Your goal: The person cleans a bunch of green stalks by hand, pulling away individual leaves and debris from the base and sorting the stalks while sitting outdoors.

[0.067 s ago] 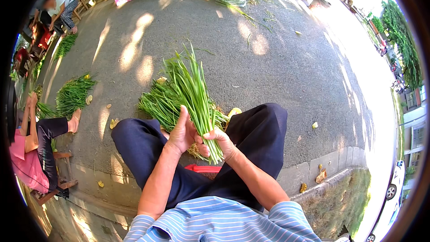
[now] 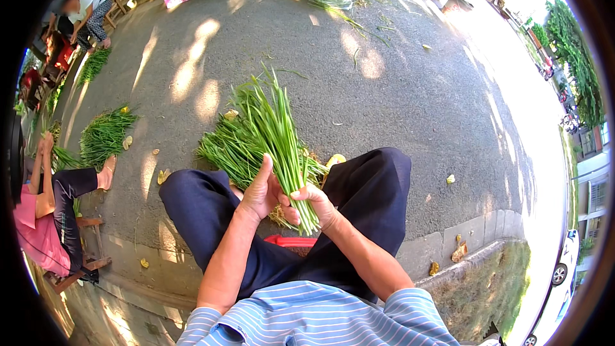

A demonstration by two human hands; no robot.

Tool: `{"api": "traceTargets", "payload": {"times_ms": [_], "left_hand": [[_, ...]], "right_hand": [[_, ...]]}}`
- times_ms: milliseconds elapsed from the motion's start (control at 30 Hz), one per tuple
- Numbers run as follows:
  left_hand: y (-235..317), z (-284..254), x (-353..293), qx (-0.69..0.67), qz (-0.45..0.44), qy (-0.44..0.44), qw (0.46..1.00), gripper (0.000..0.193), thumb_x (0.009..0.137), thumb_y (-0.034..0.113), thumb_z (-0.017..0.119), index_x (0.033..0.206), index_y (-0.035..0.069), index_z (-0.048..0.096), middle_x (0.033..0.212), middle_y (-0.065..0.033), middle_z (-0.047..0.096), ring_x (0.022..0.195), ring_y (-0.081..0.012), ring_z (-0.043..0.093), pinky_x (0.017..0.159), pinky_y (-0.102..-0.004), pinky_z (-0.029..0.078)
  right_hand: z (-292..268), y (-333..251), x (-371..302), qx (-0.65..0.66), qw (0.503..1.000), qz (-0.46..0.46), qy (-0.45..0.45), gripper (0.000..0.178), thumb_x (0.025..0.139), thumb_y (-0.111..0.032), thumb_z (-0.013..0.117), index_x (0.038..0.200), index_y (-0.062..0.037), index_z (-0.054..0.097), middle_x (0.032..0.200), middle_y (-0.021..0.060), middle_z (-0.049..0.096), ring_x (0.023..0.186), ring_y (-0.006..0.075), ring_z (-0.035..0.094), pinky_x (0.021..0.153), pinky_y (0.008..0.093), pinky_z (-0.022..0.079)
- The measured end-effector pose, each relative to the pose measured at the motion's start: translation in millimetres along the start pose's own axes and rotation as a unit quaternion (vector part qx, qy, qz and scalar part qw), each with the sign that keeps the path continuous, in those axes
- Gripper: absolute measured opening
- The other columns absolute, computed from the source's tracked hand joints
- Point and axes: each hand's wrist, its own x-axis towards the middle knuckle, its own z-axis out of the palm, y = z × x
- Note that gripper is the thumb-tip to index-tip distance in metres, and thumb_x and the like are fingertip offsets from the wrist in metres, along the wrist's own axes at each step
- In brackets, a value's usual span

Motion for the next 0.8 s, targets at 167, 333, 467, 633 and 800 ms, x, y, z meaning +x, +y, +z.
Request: {"api": "traceTargets", "payload": {"times_ms": [167, 333, 467, 633, 800], "left_hand": [[-4.7, 9.7, 2.7, 0.085, 0.129, 0.029, 0.988, 0.044, 0.083, 0.025, 0.072, 0.115, 0.004, 0.053, 0.101, -0.0082, 0.06, 0.096, -0.0232, 0.063, 0.082, -0.0358, 0.054], [2.2, 17.2, -0.5, 0.085, 0.139, 0.063, 0.985, 0.038, 0.077, 0.001, 0.064, 0.113, 0.002, 0.052, 0.098, -0.0076, 0.058, 0.082, -0.0234, 0.065, 0.07, -0.0365, 0.057], [0.3, 10.7, 0.0, 0.094, 0.141, 0.082, 0.982, 0.035, 0.078, 0.0, 0.064, 0.111, 0.002, 0.052, 0.092, -0.0064, 0.059, 0.076, -0.021, 0.064, 0.065, -0.0344, 0.057], [-5.2, 8.6, 5.4, 0.125, 0.171, 0.098, 0.973, 0.03, 0.079, 0.0, 0.066, 0.105, 0.003, 0.052, 0.085, -0.006, 0.06, 0.072, -0.0195, 0.064, 0.062, -0.0322, 0.057], [-4.2, 7.5, 9.9, 0.103, 0.157, 0.1, 0.977, 0.029, 0.08, 0.002, 0.068, 0.105, 0.003, 0.053, 0.085, -0.0068, 0.06, 0.072, -0.0201, 0.065, 0.061, -0.0322, 0.057]], "right_hand": [[-0.9, 5.6, -0.4, 0.034, 0.997, 0.067, -0.023, 0.031, 0.077, -0.026, 0.061, 0.084, 0.0024, 0.05, 0.059, 0.0095, 0.048, 0.045, 0.0171, 0.047, 0.043, 0.0279, 0.041], [-7.4, 13.5, 0.9, -0.038, 0.996, 0.076, 0.0, 0.041, 0.079, -0.036, 0.067, 0.09, 0.0014, 0.054, 0.067, 0.01, 0.055, 0.049, 0.0186, 0.055, 0.046, 0.0295, 0.048], [2.9, 1.4, 3.9, -0.17, 0.98, 0.092, 0.055, 0.038, 0.08, -0.035, 0.073, 0.091, -0.0018, 0.057, 0.077, 0.0083, 0.061, 0.06, 0.019, 0.063, 0.056, 0.033, 0.056], [17.1, -3.4, 3.7, -0.239, 0.961, 0.076, 0.12, 0.035, 0.079, -0.018, 0.075, 0.101, -0.003, 0.052, 0.079, 0.0082, 0.061, 0.064, 0.0183, 0.063, 0.058, 0.0329, 0.055], [9.9, 0.1, 1.9, -0.272, 0.955, 0.022, 0.118, 0.028, 0.088, -0.018, 0.064, 0.105, -0.002, 0.049, 0.081, 0.0095, 0.061, 0.063, 0.0173, 0.062, 0.055, 0.0318, 0.054]]}}
